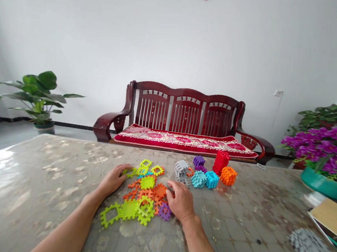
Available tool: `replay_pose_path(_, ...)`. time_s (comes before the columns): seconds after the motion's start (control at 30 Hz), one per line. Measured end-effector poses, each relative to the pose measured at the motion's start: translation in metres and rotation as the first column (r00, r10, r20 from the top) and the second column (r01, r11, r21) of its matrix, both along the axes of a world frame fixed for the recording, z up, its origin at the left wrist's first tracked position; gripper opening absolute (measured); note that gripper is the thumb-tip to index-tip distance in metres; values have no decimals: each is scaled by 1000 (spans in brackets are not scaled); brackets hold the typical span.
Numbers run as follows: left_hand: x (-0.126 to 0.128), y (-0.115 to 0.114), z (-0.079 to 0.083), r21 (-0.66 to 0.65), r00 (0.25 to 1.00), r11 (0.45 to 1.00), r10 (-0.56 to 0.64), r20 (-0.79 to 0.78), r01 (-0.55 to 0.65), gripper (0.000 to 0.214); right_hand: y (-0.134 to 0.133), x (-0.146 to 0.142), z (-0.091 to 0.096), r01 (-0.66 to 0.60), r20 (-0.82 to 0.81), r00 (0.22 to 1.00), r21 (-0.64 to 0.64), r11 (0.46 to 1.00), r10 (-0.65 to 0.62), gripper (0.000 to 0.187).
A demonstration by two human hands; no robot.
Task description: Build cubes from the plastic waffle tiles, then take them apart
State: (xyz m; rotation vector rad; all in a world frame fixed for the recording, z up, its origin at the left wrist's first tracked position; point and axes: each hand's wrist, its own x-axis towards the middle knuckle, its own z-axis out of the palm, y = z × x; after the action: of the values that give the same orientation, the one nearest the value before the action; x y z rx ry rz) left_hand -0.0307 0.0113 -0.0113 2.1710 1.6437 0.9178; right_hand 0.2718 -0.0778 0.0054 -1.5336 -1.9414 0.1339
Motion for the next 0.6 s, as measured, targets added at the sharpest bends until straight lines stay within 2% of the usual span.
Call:
replay_pose_path(0.47,3,0,1,-29,1000,1000,1,31,0,51,2,0,-1,-71,-20,997,-59,996,70,38)
replay_pose_path(0.6,4,-1,3,-43,1000,999,-22,20,23,51,4,0,-3,-124,-51,991,-29,992,122,43)
